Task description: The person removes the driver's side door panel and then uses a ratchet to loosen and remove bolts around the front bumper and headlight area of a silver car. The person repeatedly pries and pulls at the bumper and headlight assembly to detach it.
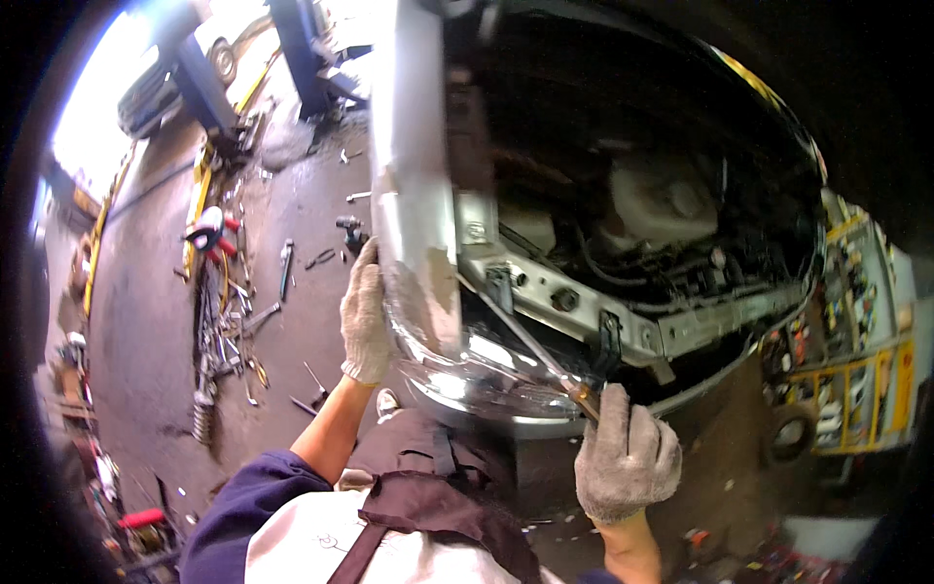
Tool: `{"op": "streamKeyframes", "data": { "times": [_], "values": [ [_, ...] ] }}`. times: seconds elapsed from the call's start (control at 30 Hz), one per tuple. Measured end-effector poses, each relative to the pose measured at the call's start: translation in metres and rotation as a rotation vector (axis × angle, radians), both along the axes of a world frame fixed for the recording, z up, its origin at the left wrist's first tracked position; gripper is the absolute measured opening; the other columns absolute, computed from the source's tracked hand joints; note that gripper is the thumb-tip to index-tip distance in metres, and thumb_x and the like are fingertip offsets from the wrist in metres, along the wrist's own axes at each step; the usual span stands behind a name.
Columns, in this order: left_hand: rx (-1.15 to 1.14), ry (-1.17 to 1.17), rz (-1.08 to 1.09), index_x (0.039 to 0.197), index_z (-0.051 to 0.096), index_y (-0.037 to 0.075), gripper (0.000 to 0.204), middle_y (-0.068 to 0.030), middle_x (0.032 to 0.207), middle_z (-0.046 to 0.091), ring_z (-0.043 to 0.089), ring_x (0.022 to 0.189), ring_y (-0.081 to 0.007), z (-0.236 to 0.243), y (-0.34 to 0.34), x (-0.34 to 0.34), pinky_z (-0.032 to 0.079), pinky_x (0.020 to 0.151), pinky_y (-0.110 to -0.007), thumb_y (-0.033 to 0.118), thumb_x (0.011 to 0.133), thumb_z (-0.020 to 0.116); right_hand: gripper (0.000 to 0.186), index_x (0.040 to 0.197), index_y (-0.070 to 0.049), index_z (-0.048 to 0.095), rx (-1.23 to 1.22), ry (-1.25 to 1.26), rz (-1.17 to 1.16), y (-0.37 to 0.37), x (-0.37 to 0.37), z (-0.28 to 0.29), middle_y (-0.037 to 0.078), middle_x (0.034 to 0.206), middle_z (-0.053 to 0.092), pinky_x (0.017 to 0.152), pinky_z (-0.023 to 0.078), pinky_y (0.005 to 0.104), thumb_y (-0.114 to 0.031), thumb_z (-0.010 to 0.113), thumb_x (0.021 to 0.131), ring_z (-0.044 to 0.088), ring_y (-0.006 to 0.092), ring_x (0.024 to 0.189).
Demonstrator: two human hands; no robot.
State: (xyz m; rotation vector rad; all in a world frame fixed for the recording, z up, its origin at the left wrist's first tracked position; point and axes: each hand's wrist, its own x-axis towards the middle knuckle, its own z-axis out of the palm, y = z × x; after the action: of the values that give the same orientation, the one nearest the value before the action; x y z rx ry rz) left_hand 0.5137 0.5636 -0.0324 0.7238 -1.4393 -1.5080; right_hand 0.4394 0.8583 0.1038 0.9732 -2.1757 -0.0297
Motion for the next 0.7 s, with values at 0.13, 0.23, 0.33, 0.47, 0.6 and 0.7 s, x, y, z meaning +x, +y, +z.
{"op": "streamKeyframes", "data": {
  "times": [0.13,0.23,0.33,0.47,0.6,0.7],
  "values": [
    [-0.013,-0.039,0.014,0.151,0.051,-0.007,0.05,-0.0237,0.157,0.053,0.05,0.146,-0.0308,0.008,0.007,0.008,0.034,0.124,-0.038,0.023,0.111,0.053,0.038,0.116,-0.01,0.075,0.069,0.09,0.036,-0.014,-0.015,0.004,0.01,0.097,0.066,0.073,0.056,0.0463,-0.013,0.085,0.079,0.065,0.034,0.084],
    [0.004,-0.036,0.018,0.153,0.05,-0.007,0.051,-0.0235,0.157,0.052,0.051,0.145,-0.0303,0.01,0.016,0.006,0.036,0.123,-0.039,0.021,0.11,0.054,0.037,0.111,-0.013,0.074,0.172,0.228,0.02,-0.009,-0.023,0.012,0.004,0.094,0.062,0.068,0.055,0.0429,-0.022,0.089,0.079,0.063,0.0276,0.081],
    [0.105,-0.019,0.03,0.154,0.05,-0.006,0.051,-0.0234,0.154,0.054,0.051,0.144,-0.0289,0.02,0.018,0.01,0.035,0.123,-0.038,0.016,0.108,0.054,0.037,0.115,-0.007,0.071,0.201,0.012,0.063,-0.016,-0.022,0.023,0.009,0.088,0.064,0.064,0.053,0.0453,-0.016,0.084,0.081,0.064,0.0324,0.074],
    [-0.013,-0.123,0.105,0.147,0.052,-0.01,0.052,-0.0321,0.149,0.054,0.065,0.124,-0.0381,0.014,0.012,0.01,0.051,0.107,-0.042,0.016,0.104,0.063,0.034,0.113,-0.004,0.071,0.234,-0.166,0.042,-0.026,-0.017,0.041,0.013,0.085,0.064,0.063,0.052,0.0459,-0.011,0.082,0.081,0.063,0.0363,0.071],
    [-0.139,-0.113,0.134,0.144,0.054,-0.011,0.051,-0.0367,0.144,0.055,0.065,0.122,-0.0435,0.012,0.01,0.004,0.052,0.106,-0.044,0.017,0.102,0.064,0.033,0.112,-0.003,0.073,0.264,-0.106,-0.02,-0.03,-0.011,0.051,0.014,0.086,0.067,0.064,0.051,0.0459,-0.001,0.081,0.08,0.065,0.036,0.073],
    [-0.186,-0.101,0.144,0.146,0.054,-0.01,0.054,-0.0399,0.144,0.053,0.061,0.128,-0.049,0.007,0.008,0.005,0.05,0.108,-0.045,0.019,0.102,0.064,0.033,0.113,-0.002,0.073,0.205,-0.113,-0.035,-0.031,-0.015,0.047,0.014,0.085,0.067,0.066,0.052,0.0457,0.002,0.081,0.082,0.066,0.036,0.076]
  ]
}}
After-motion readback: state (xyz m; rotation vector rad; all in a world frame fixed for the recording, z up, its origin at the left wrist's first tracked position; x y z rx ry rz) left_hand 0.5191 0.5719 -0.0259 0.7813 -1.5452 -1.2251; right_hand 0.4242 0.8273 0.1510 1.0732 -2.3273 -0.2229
